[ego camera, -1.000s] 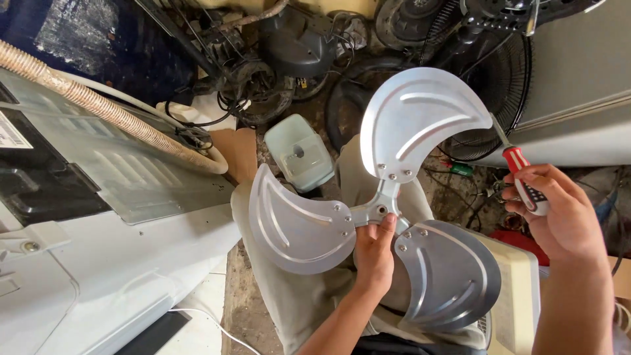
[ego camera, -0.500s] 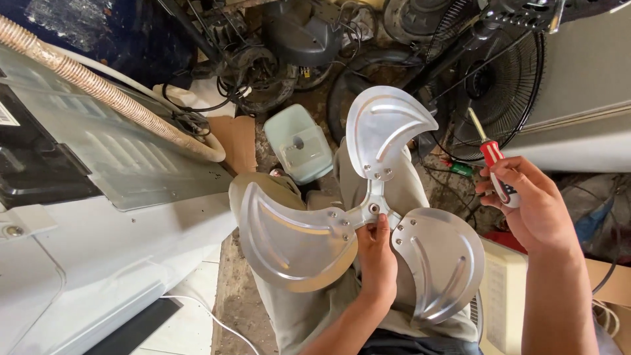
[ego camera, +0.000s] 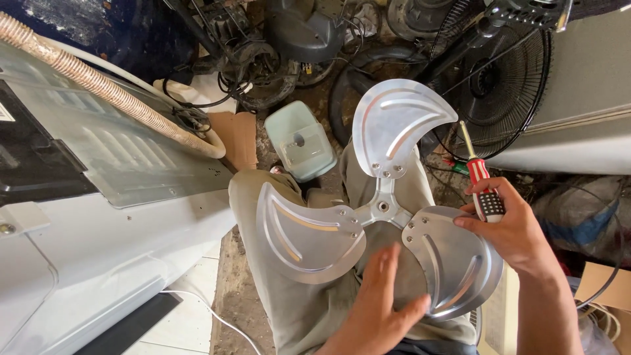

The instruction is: Securing metal fan blades to a central hub using a screwdriver and screws in a repair setting.

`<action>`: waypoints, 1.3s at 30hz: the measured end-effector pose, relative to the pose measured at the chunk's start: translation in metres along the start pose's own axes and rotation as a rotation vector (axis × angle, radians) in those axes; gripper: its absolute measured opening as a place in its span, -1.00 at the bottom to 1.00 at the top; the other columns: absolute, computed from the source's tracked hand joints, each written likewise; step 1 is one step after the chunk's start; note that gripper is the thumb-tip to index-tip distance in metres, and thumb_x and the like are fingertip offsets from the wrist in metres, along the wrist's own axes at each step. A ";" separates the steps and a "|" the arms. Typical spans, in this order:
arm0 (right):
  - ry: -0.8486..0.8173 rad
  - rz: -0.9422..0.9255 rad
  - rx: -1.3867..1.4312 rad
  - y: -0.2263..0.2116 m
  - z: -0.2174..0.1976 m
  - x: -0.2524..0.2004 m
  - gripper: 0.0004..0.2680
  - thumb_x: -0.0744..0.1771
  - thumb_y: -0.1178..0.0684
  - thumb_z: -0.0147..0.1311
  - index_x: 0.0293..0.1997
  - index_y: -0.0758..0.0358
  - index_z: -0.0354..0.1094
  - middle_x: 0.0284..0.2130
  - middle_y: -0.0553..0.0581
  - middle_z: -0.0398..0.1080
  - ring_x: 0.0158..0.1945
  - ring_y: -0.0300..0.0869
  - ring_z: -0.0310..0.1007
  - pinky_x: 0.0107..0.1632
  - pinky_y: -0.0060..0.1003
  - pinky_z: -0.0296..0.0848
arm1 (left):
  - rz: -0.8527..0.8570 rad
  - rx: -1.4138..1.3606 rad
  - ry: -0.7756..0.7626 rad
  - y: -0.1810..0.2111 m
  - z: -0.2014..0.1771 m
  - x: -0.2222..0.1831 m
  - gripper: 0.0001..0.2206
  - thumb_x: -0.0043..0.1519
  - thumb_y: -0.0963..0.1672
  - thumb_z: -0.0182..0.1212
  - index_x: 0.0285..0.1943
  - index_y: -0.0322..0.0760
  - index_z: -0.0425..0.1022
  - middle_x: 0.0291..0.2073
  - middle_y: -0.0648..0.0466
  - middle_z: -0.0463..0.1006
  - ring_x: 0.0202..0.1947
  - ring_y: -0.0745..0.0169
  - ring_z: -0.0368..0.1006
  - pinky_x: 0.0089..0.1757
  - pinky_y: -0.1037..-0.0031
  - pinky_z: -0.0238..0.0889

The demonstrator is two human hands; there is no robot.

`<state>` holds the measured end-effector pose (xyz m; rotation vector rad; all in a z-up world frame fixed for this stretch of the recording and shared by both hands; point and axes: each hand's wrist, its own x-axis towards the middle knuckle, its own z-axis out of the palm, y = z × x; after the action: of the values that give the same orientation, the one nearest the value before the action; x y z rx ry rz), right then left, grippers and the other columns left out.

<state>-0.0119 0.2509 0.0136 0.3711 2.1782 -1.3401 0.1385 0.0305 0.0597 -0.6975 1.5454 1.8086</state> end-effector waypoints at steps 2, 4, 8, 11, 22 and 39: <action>-0.019 -0.089 -0.048 0.009 -0.008 0.009 -0.62 0.18 0.41 0.32 0.03 0.25 0.31 -0.16 0.26 0.48 -0.13 -0.12 0.55 0.01 -0.28 0.48 | 0.289 0.566 -0.204 0.012 -0.020 -0.022 -0.59 0.30 0.05 0.09 0.28 -0.12 0.47 0.15 0.07 0.50 0.14 0.12 0.45 0.05 0.22 0.29; -0.019 -0.101 -0.075 0.002 -0.011 0.014 -0.63 0.20 0.37 0.33 0.04 0.24 0.30 -0.23 0.26 0.51 -0.19 -0.16 0.52 -0.04 -0.31 0.46 | 0.309 0.473 -0.110 0.047 -0.042 -0.014 -0.67 0.27 0.04 0.13 0.14 -0.08 0.55 -0.06 0.16 0.60 -0.10 0.29 0.47 -0.10 0.41 0.33; -0.078 -0.282 -0.184 -0.009 -0.018 0.027 -0.66 0.20 0.35 0.31 0.00 0.24 0.29 0.02 0.13 0.43 -0.14 -0.21 0.53 0.08 -0.34 0.38 | 0.409 0.254 0.321 0.091 -0.077 0.042 -0.55 0.24 0.09 0.03 0.14 -0.23 0.46 0.09 0.05 0.55 0.08 0.25 0.48 0.04 0.45 0.35; -0.116 -0.339 -0.230 0.001 -0.024 0.040 -0.67 0.20 0.31 0.34 -0.05 0.21 0.30 0.00 0.09 0.44 -0.13 -0.23 0.54 0.10 -0.34 0.40 | 0.295 -0.074 0.405 0.061 -0.095 0.110 -0.58 0.14 -0.02 0.29 0.12 -0.22 0.35 0.00 0.12 0.42 -0.01 0.33 0.36 0.02 0.51 0.31; -0.077 -0.573 -0.163 0.013 -0.018 0.026 -0.76 0.26 0.31 0.26 -0.10 0.17 0.28 -0.10 0.12 0.41 -0.07 -0.22 0.48 0.17 -0.33 0.38 | 0.138 -0.350 -0.015 0.050 -0.091 0.148 -0.83 0.19 -0.14 0.31 -0.37 -0.30 0.42 -0.35 0.05 0.54 -0.17 0.25 0.52 0.04 0.42 0.48; -0.064 -0.721 -0.104 0.021 -0.018 0.026 -0.79 0.29 0.34 0.22 -0.13 0.13 0.32 -0.04 0.15 0.37 0.09 -0.16 0.41 0.18 -0.29 0.39 | 0.145 -0.335 -0.044 0.039 -0.071 0.155 -0.75 0.24 -0.19 0.23 0.10 -0.33 0.56 -0.06 0.01 0.64 0.07 0.15 0.51 0.18 0.24 0.39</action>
<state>-0.0282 0.2755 -0.0101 -0.5463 2.4120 -1.5419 0.0072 -0.0227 -0.0431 -0.7074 1.3055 2.2069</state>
